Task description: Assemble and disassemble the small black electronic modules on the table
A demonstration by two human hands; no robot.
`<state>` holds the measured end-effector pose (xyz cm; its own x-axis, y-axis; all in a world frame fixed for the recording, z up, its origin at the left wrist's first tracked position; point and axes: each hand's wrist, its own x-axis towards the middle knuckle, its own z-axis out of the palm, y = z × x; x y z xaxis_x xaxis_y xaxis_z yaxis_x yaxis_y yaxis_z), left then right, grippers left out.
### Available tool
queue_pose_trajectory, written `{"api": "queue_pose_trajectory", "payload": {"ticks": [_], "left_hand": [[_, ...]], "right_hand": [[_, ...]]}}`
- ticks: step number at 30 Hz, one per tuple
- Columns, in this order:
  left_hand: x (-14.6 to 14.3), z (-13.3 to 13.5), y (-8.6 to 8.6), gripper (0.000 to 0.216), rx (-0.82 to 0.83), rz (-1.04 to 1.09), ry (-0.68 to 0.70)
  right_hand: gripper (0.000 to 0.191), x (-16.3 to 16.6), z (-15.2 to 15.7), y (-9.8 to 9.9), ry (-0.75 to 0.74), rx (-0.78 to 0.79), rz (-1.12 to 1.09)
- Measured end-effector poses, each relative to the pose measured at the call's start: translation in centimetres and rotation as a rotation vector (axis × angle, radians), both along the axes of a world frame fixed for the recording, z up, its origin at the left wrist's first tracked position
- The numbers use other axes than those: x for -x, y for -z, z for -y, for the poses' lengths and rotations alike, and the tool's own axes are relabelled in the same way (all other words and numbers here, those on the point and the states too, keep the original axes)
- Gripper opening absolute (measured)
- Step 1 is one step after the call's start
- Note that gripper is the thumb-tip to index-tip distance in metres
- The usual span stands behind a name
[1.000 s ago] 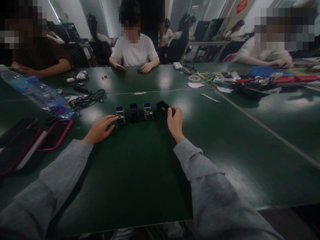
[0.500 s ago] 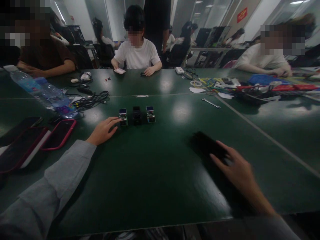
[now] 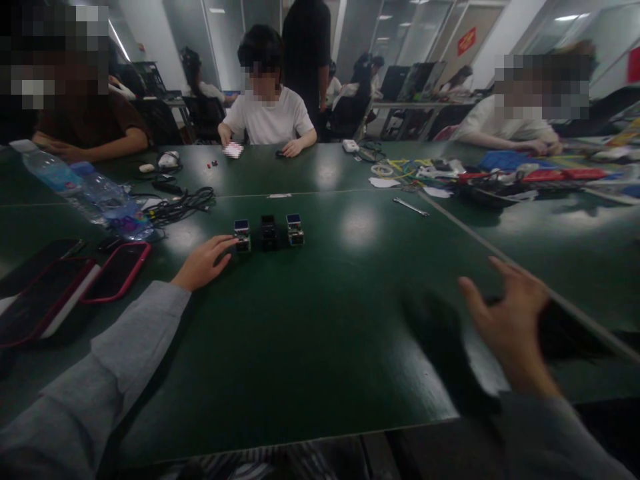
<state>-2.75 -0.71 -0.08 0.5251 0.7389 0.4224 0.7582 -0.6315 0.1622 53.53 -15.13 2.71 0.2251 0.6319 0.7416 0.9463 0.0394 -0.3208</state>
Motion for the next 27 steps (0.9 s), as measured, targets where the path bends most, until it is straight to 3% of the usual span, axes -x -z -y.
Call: {"api": "queue_pose_trajectory", "payload": {"ticks": [3, 7, 10, 16, 20, 27], "left_hand": [[0.0, 0.0, 0.0, 0.047, -0.004, -0.001, -0.001], [-0.1, 0.1, 0.0, 0.047, -0.015, -0.014, -0.006], [-0.1, 0.1, -0.1, 0.047, -0.017, -0.028, -0.011], [-0.2, 0.1, -0.1, 0.049, 0.012, -0.037, -0.019], [-0.2, 0.0, 0.0, 0.049, 0.017, -0.03, -0.011], [-0.2, 0.1, 0.0, 0.048, 0.009, -0.012, -0.002]], "right_hand": [[0.057, 7.5, -6.0, 1.6, -0.273, 0.112, 0.052], [0.049, 19.4, -12.2, 3.5, -0.451, 0.251, 0.082], [0.049, 24.1, -14.7, 4.1, -0.505, 0.304, 0.101], [0.035, 23.9, -16.7, 4.5, -0.56, 0.269, -0.043], [0.039, 23.5, -16.8, 4.8, -0.563, 0.222, -0.249], [0.036, 23.4, -17.5, 5.3, -0.535, 0.319, -0.305]]}}
